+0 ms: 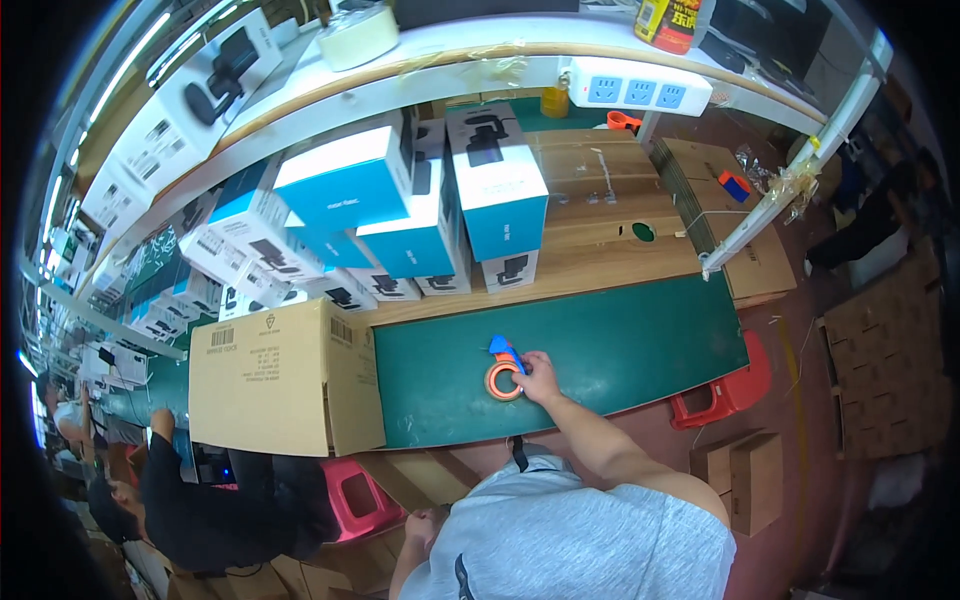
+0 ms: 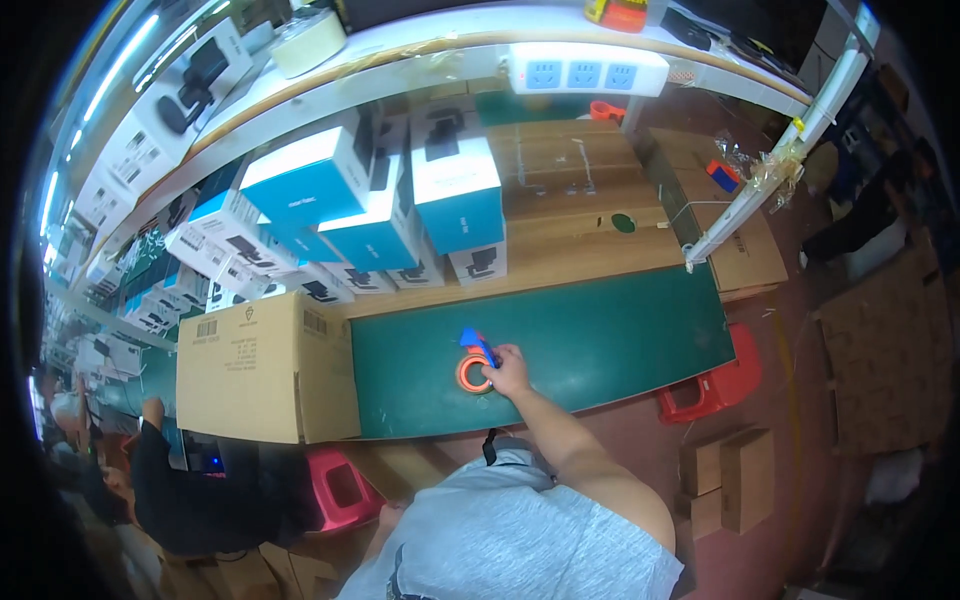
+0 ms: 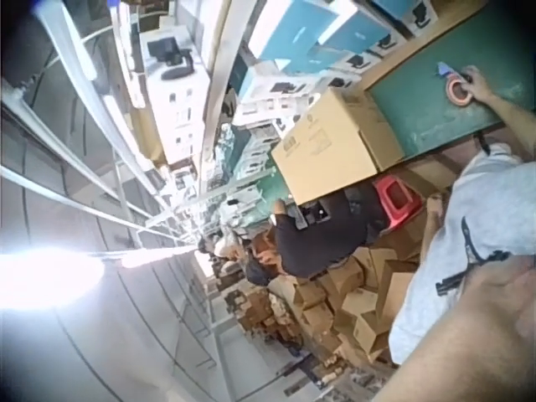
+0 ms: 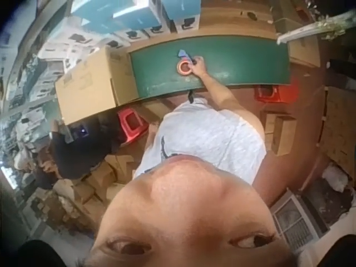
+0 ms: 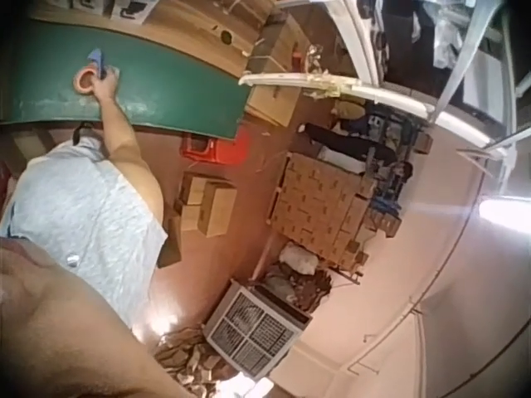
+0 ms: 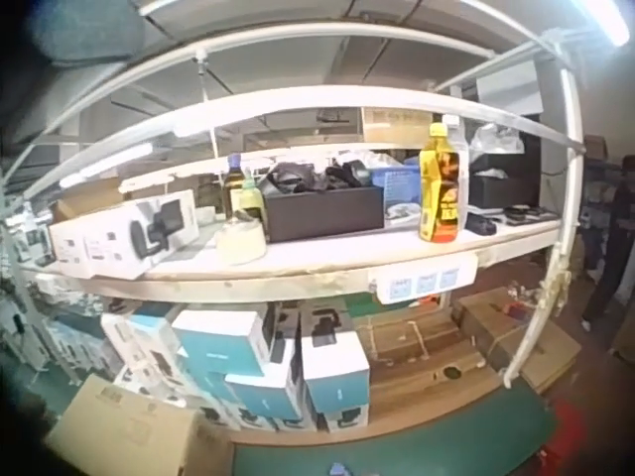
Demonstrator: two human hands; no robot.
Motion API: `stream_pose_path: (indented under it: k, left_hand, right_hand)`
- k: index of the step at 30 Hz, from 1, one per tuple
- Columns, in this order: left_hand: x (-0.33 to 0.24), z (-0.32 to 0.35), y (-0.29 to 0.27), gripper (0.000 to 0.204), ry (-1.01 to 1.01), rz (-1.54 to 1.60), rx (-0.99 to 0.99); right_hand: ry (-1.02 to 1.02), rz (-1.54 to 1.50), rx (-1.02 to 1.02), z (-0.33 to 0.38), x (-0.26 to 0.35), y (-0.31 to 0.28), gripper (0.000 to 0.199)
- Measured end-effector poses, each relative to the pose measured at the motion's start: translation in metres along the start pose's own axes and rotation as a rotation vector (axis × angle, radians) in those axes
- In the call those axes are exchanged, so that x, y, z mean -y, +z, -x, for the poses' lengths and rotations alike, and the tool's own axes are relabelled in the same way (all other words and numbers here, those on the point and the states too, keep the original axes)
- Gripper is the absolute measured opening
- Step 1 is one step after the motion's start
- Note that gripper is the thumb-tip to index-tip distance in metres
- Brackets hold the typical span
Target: The person seals cardboard boxes filled with packaged electronic products using a handheld tape dispenser.
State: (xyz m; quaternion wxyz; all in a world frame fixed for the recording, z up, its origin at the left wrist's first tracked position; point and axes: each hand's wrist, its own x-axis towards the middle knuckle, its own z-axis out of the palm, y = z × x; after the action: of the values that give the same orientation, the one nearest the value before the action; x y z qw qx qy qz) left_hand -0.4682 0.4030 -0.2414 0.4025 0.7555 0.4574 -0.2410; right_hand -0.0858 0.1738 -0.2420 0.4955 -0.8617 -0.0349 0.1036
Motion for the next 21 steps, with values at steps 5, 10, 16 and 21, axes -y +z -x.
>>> stream_pose_path:
  k: [5, 10, 16, 21]
  left_hand:
    - [0.035, -0.064, 0.007, 0.03, -0.044, 0.325, -0.065]
    - [0.003, -0.077, 0.016, 0.033, 0.098, 0.137, 0.023]
    - [-0.072, -0.017, 0.002, 0.037, 0.291, -0.185, 0.089]
    - [-0.022, -0.002, -0.022, 0.038, 0.256, -0.282, -0.093]
  right_hand:
    - [-0.052, 0.036, 0.046, 0.005, 0.01, -0.003, 0.049]
    - [-0.096, 0.012, -0.034, 0.012, 0.007, -0.005, 0.048]
    - [-0.014, -0.121, -0.23, 0.017, 0.003, -0.004, 0.047]
    - [0.114, -0.151, -0.281, 0.058, -0.025, -0.009, 0.043]
